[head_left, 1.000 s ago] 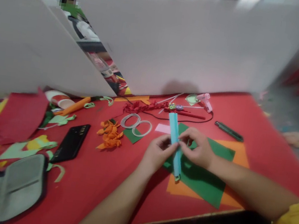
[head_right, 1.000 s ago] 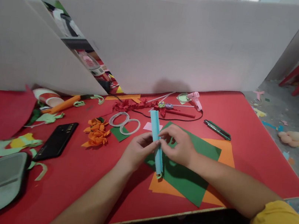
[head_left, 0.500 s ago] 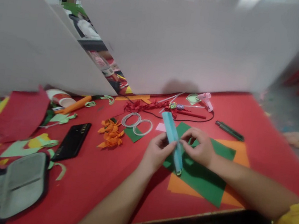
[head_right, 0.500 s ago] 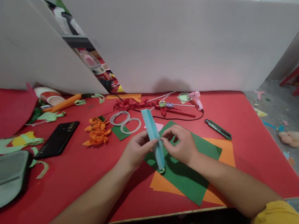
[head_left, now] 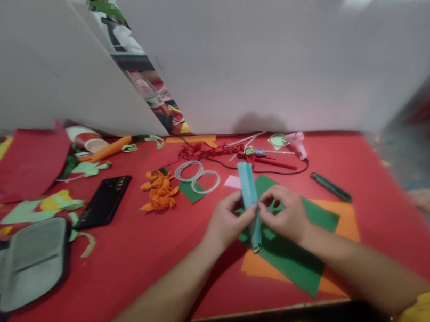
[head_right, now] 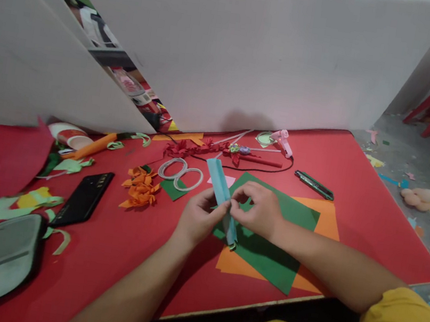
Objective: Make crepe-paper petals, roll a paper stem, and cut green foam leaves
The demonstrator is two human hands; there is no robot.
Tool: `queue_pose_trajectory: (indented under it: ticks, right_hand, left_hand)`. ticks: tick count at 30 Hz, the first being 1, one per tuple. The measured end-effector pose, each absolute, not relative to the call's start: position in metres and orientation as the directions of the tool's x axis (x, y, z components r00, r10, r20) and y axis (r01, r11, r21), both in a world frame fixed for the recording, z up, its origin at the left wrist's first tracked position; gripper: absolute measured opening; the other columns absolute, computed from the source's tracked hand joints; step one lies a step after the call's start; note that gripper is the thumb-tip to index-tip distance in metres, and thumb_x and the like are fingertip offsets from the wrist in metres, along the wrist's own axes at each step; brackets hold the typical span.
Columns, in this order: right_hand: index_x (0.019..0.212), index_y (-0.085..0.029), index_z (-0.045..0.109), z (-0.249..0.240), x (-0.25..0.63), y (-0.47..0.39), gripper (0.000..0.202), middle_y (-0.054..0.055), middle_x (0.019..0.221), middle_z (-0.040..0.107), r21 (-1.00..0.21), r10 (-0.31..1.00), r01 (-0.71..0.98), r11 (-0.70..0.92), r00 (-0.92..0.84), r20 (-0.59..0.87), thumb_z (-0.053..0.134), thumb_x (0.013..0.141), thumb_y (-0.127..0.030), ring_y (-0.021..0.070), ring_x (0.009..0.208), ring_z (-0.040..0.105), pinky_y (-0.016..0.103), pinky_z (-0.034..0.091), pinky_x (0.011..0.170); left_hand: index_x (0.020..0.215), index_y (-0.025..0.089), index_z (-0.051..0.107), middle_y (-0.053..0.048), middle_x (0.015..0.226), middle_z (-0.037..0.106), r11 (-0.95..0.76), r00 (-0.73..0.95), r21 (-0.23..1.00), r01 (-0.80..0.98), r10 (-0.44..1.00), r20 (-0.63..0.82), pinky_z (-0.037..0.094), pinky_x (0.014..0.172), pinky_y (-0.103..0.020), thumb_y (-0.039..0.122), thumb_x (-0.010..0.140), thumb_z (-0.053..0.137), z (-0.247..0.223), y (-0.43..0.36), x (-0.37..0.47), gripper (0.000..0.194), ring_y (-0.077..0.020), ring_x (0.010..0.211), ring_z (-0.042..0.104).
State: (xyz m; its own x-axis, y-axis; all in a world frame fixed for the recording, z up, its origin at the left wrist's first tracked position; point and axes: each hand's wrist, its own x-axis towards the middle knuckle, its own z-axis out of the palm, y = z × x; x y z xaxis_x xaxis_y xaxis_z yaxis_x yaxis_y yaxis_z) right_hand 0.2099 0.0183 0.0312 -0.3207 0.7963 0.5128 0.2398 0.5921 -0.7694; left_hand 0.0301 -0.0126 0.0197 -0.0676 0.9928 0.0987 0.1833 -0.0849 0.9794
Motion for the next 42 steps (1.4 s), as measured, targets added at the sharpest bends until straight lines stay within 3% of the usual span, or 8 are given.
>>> queue_pose_trajectory:
  ticks: [6, 13, 22, 42]
  right_hand:
    - [0.079, -0.024, 0.062, 0.029, 0.210, 0.019, 0.011, 0.000, 0.078, 0.065, -0.753, 0.792, 0.263, 0.603, -0.307, 0.527, 0.068, 0.080, -0.015, 0.0167, 0.072, 0.061, 0.029, 0.049, 0.066]
    - [0.080, -0.023, 0.064, 0.027, 0.209, 0.020, 0.010, -0.001, 0.078, 0.067, -0.782, 0.810, 0.238, 0.576, -0.296, 0.507, 0.068, 0.078, -0.014, 0.0160, 0.071, 0.063, 0.028, 0.049, 0.065]
    - [0.081, -0.024, 0.063, 0.027, 0.209, 0.020, 0.010, 0.000, 0.078, 0.067, -0.768, 0.808, 0.265, 0.583, -0.290, 0.513, 0.067, 0.080, -0.015, 0.0165, 0.071, 0.063, 0.029, 0.050, 0.066]
    - [0.080, -0.024, 0.064, 0.028, 0.209, 0.019, 0.009, 0.000, 0.080, 0.069, -0.701, 0.782, 0.349, 0.622, -0.317, 0.536, 0.069, 0.081, -0.017, 0.0180, 0.075, 0.066, 0.030, 0.051, 0.068]
  left_hand:
    - [0.088, 0.017, 0.075, -0.003, 0.081, 0.073, -0.112, -0.039, 0.967, 0.230, 0.992, 0.124, 0.052, 0.067, -0.024, 0.036, 0.081, 0.078, 0.019, -0.014, 0.031, 0.021, -0.0174, 0.073, 0.065]
    - [0.094, 0.016, 0.072, -0.003, 0.080, 0.071, -0.076, -0.005, 0.994, 0.083, 0.997, 0.077, 0.051, 0.061, -0.024, 0.039, 0.080, 0.081, 0.021, -0.014, 0.033, 0.028, -0.0151, 0.066, 0.062]
    - [0.088, 0.016, 0.074, -0.003, 0.078, 0.072, -0.041, -0.011, 0.997, 0.066, 0.999, 0.042, 0.053, 0.064, -0.025, 0.043, 0.078, 0.082, 0.020, -0.014, 0.031, 0.029, -0.0173, 0.070, 0.065]
    - [0.080, 0.016, 0.076, -0.003, 0.073, 0.072, -0.082, -0.078, 0.965, 0.250, 0.991, 0.105, 0.049, 0.059, -0.024, 0.038, 0.077, 0.079, 0.026, -0.017, 0.033, 0.022, -0.0170, 0.065, 0.062]
